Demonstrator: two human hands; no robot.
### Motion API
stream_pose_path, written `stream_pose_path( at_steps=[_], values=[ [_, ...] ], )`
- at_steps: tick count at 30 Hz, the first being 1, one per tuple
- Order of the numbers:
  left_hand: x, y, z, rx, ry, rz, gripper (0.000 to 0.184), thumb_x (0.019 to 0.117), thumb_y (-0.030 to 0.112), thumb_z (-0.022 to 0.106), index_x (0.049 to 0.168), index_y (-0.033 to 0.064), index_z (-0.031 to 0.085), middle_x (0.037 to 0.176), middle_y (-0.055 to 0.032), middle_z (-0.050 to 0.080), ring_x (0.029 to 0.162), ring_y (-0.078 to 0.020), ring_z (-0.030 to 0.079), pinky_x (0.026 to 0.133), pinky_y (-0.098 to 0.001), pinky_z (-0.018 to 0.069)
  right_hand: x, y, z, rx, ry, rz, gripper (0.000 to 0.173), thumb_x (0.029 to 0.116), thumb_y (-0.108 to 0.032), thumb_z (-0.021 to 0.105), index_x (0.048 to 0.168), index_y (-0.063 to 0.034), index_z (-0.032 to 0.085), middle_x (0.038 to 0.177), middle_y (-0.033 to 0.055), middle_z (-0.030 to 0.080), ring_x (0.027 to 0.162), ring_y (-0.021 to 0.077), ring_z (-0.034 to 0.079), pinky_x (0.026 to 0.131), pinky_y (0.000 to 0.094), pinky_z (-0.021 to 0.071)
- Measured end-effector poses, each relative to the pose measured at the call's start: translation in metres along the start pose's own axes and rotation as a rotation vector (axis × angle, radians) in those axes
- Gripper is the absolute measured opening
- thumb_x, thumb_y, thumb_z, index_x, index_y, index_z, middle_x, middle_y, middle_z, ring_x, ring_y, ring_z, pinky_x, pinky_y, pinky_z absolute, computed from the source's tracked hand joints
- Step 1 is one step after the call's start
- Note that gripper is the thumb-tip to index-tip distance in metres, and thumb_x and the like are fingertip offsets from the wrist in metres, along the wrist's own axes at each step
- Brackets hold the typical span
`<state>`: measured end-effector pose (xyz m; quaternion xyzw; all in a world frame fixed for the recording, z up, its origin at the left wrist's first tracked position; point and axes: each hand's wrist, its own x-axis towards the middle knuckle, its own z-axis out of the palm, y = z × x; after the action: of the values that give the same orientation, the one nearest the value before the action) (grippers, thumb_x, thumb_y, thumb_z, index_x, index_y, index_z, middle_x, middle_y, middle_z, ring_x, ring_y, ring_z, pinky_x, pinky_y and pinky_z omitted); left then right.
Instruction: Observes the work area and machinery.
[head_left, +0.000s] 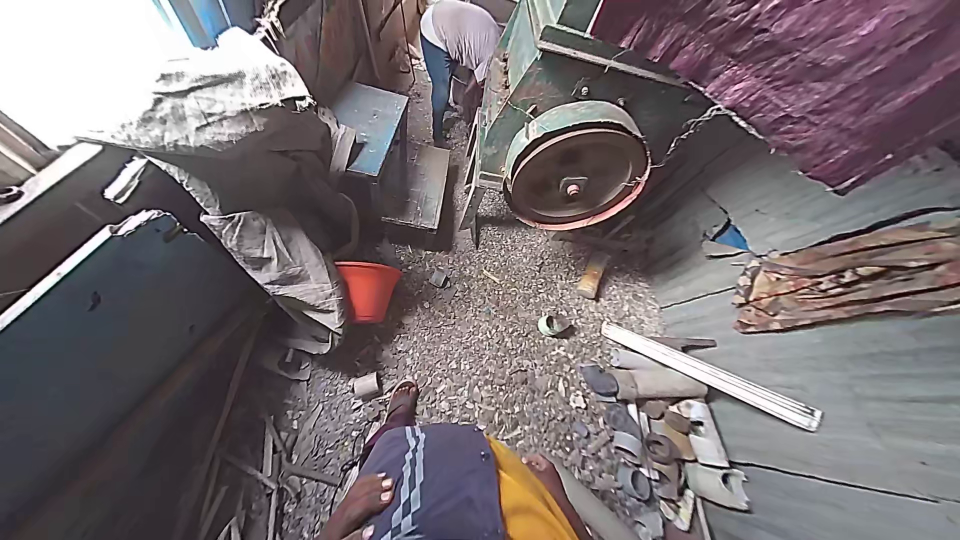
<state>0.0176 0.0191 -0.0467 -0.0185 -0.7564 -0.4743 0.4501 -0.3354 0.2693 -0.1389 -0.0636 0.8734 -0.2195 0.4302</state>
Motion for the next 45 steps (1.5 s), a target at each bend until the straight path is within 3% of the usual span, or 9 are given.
stream_pose_path(
  at_steps=[7, 22, 32, 37, 40, 45],
  values=[
    [-0.003, 0.000, -0.002, -0.009, -0.035, -0.054, 0.040, 0.1111, 0.024, 0.039, 0.151, 0.0205, 0.045, 0.152, -0.0021, 0.053, 0.143, -0.0178, 0.048, 0.121, -0.0396, 0.0361, -0.001, -0.003, 0.001, 0.007, -0.005, 0.018, 0.034, 0.1021, -0.021, 0.064, 0.127, 0.0022, 0.067, 0.125, 0.0245, 0.069, 0.120, 0.0351, 0.064, 0.107, 0.0524, 0.0472],
    [-0.001, 0.001, -0.002, -0.014, -0.036, -0.059, 0.038, 0.1112, 0.023, 0.037, 0.147, 0.0178, 0.048, 0.150, -0.0030, 0.055, 0.143, -0.0183, 0.047, 0.121, -0.0402, 0.0357, -0.004, -0.008, 0.002, 0.028, -0.011, 0.019, 0.035, 0.1020, -0.020, 0.064, 0.128, 0.0027, 0.066, 0.124, 0.0251, 0.069, 0.119, 0.0354, 0.065, 0.106, 0.0524, 0.0476],
    [0.003, 0.001, -0.002, -0.012, -0.024, -0.034, 0.037, 0.1099, 0.020, 0.042, 0.145, 0.0210, 0.051, 0.150, -0.0023, 0.055, 0.143, -0.0192, 0.048, 0.121, -0.0413, 0.0370, -0.005, -0.009, 0.002, 0.029, -0.004, 0.013, 0.034, 0.1023, -0.021, 0.064, 0.126, 0.0024, 0.067, 0.121, 0.0240, 0.070, 0.115, 0.0344, 0.066, 0.104, 0.0521, 0.0488],
    [0.003, 0.000, -0.001, -0.016, -0.029, -0.028, 0.037, 0.1114, 0.021, 0.038, 0.147, 0.0213, 0.048, 0.149, -0.0027, 0.055, 0.143, -0.0182, 0.048, 0.121, -0.0406, 0.0367, -0.004, -0.010, 0.000, 0.015, -0.022, 0.025, 0.034, 0.1032, -0.020, 0.063, 0.128, 0.0027, 0.066, 0.122, 0.0246, 0.069, 0.116, 0.0347, 0.066, 0.104, 0.0521, 0.0485],
    [0.017, 0.013, -0.004, -0.025, -0.046, -0.129, 0.035, 0.1123, 0.023, 0.037, 0.142, 0.0149, 0.053, 0.146, -0.0062, 0.057, 0.142, -0.0140, 0.048, 0.121, -0.0365, 0.0342, -0.005, -0.014, -0.003, 0.007, -0.020, 0.019, 0.034, 0.1027, -0.020, 0.064, 0.127, 0.0031, 0.067, 0.121, 0.0252, 0.070, 0.115, 0.0354, 0.066, 0.104, 0.0525, 0.0485],
    [0.022, 0.020, -0.004, -0.011, -0.063, -0.191, 0.035, 0.1083, 0.014, 0.040, 0.134, -0.0031, 0.056, 0.134, -0.0218, 0.063, 0.133, -0.0197, 0.056, 0.117, -0.0372, 0.0374, -0.007, -0.012, -0.003, -0.008, -0.004, 0.008, 0.032, 0.1020, -0.019, 0.064, 0.125, 0.0022, 0.068, 0.115, 0.0241, 0.072, 0.107, 0.0344, 0.069, 0.099, 0.0526, 0.0515]
  ],
)
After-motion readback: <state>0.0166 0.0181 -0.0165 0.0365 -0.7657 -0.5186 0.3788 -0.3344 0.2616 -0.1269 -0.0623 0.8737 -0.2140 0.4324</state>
